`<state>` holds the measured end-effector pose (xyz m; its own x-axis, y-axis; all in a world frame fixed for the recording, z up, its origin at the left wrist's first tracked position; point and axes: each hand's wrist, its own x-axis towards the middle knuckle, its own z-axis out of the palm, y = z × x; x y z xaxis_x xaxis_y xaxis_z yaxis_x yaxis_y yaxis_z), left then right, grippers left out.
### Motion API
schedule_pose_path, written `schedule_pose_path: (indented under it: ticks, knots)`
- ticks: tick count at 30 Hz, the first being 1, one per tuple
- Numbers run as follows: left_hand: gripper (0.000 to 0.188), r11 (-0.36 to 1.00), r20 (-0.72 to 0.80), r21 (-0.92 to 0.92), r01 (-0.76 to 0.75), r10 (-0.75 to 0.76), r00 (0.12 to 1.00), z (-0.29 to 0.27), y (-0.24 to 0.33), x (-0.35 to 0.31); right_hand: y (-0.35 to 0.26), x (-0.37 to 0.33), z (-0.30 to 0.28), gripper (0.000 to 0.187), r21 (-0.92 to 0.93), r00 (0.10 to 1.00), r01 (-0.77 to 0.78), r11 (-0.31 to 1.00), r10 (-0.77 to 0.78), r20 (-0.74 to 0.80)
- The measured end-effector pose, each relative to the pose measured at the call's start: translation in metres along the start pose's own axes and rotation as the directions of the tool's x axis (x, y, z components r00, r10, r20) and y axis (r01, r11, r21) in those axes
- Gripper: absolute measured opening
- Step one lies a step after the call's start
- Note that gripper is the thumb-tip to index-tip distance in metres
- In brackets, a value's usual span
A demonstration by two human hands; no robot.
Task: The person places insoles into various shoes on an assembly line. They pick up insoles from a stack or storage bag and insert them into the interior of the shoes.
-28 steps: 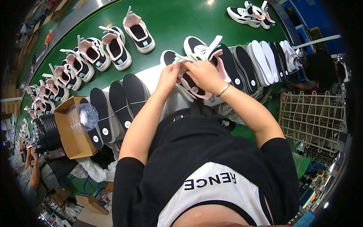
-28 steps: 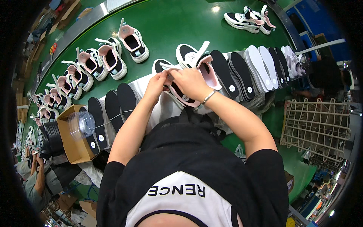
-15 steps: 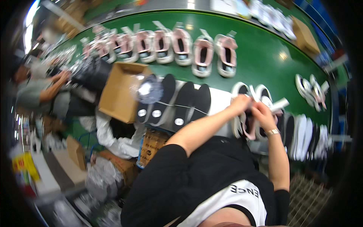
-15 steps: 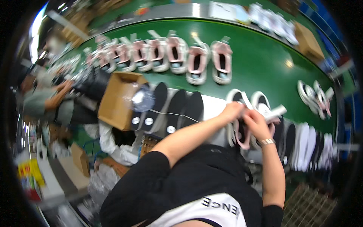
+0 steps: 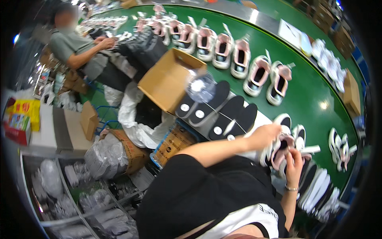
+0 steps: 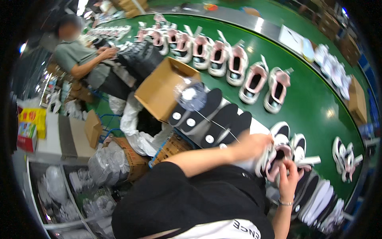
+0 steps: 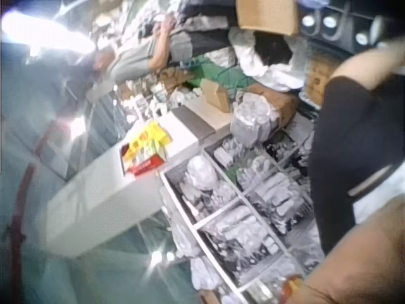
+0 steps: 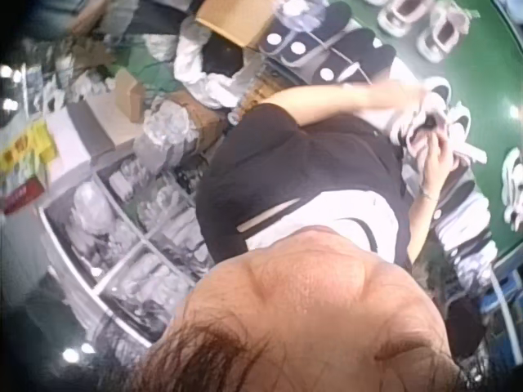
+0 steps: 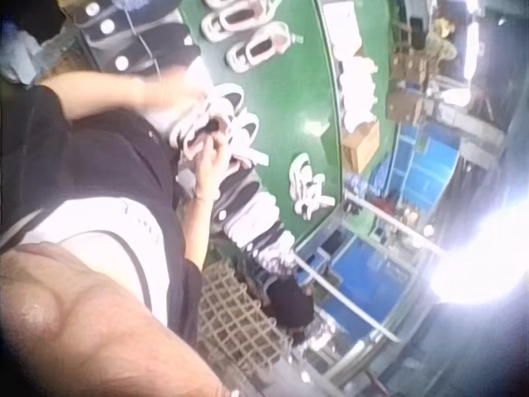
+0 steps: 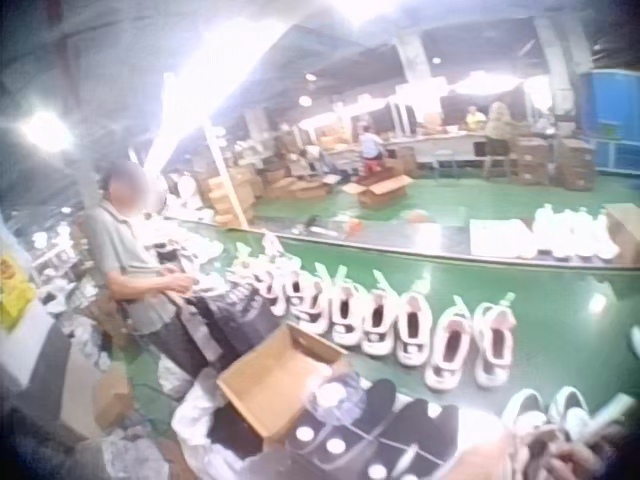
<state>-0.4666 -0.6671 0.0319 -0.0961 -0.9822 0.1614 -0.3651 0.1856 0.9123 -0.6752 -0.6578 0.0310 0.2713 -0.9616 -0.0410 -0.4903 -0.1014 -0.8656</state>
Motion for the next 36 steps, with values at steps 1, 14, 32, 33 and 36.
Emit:
schedule_pose_path:
  ticks: [1,14,32,33,36]
  knots:
    - [0.011,0.963,-0.155,0.210,-0.168,0.202,0.967,-0.032,-0.010,-0.004,0.000,-0.001,-0.003,0.013,0.035,0.999,-0.033,0.999,0.033,-0.003]
    - [0.028,0.434,-0.546,0.835,0.339,0.577,0.607,-0.167,-0.029,-0.036,0.007,-0.013,-0.010,0.014,-0.311,0.999,-0.032,0.950,0.040,0.021]
    - [0.033,0.982,0.008,0.020,0.187,-0.187,0.982,0.097,-0.077,-0.011,0.098,0.054,0.070,0.022,-0.778,0.841,0.214,0.591,0.293,0.455]
    - [0.033,0.979,0.009,0.028,0.202,-0.202,0.979,0.098,-0.079,-0.011,0.090,0.053,0.071,0.022,-0.808,0.857,0.218,0.547,0.289,0.427]
    - [0.033,0.989,0.030,0.030,0.143,-0.144,0.989,0.109,-0.078,-0.007,0.074,0.056,0.064,0.026,-0.841,0.853,0.183,0.509,0.343,0.393]
